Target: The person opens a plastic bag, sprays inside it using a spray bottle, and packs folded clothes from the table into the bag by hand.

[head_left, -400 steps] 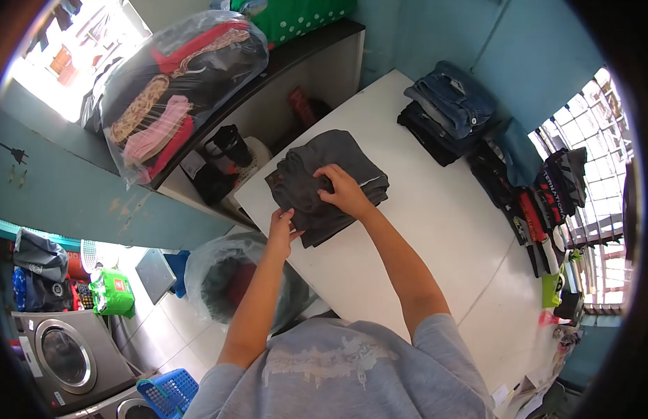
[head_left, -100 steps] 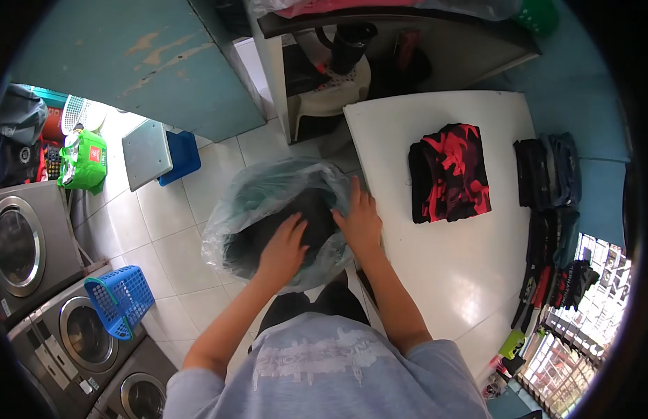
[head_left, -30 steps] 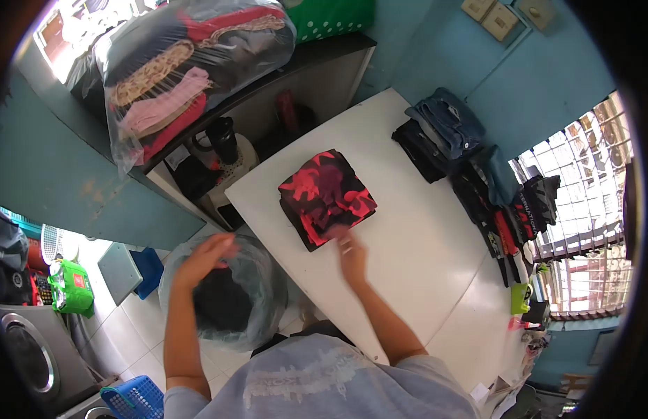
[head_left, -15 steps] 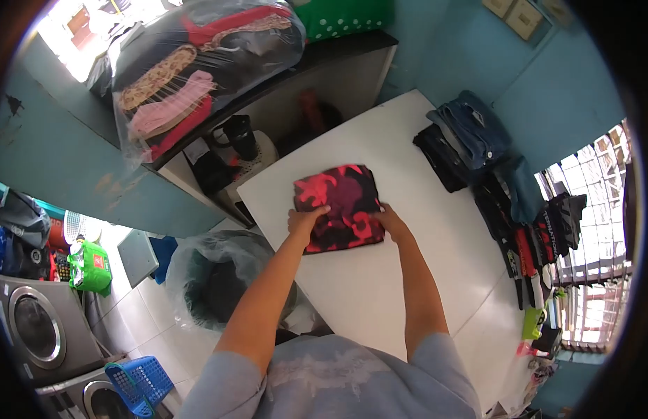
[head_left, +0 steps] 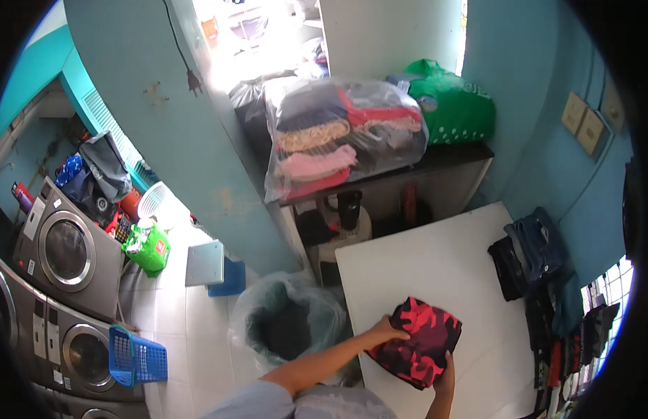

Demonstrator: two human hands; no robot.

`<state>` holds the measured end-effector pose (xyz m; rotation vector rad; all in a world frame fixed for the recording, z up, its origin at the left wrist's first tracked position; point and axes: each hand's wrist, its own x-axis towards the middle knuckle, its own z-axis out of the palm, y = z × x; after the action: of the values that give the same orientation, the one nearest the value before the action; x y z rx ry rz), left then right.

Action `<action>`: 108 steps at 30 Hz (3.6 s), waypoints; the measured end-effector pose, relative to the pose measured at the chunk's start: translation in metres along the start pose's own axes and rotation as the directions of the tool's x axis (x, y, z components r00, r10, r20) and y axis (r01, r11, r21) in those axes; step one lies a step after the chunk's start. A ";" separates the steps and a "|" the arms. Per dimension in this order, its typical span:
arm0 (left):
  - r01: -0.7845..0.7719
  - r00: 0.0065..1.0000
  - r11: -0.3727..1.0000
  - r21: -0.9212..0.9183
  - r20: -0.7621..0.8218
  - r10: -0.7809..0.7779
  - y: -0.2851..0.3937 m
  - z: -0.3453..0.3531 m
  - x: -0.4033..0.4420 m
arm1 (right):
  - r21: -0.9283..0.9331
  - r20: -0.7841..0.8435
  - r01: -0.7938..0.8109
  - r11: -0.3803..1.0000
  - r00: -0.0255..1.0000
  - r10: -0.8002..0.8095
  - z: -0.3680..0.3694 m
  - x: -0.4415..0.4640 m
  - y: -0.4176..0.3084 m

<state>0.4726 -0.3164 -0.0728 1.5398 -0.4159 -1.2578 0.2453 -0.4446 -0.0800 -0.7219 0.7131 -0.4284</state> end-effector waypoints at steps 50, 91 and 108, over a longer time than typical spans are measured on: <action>0.469 0.882 0.881 -0.063 -0.028 -0.471 -0.006 -0.305 -0.147 | -0.107 0.152 -0.443 0.890 0.878 0.455 0.258 -0.071 0.196; -0.553 0.803 -0.008 0.833 0.536 0.261 -0.146 -0.215 -0.133 | -0.891 -0.177 -0.167 0.422 0.984 0.015 0.188 0.000 0.269; -0.341 0.845 0.462 0.819 0.052 0.532 -0.124 -0.203 -0.152 | -0.954 -0.144 -0.069 -0.291 0.959 0.245 0.243 -0.010 0.175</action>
<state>0.5484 -0.0498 -0.1269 2.0989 -1.3060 -0.4331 0.4321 -0.2111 -0.0716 -2.2663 0.9660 0.7505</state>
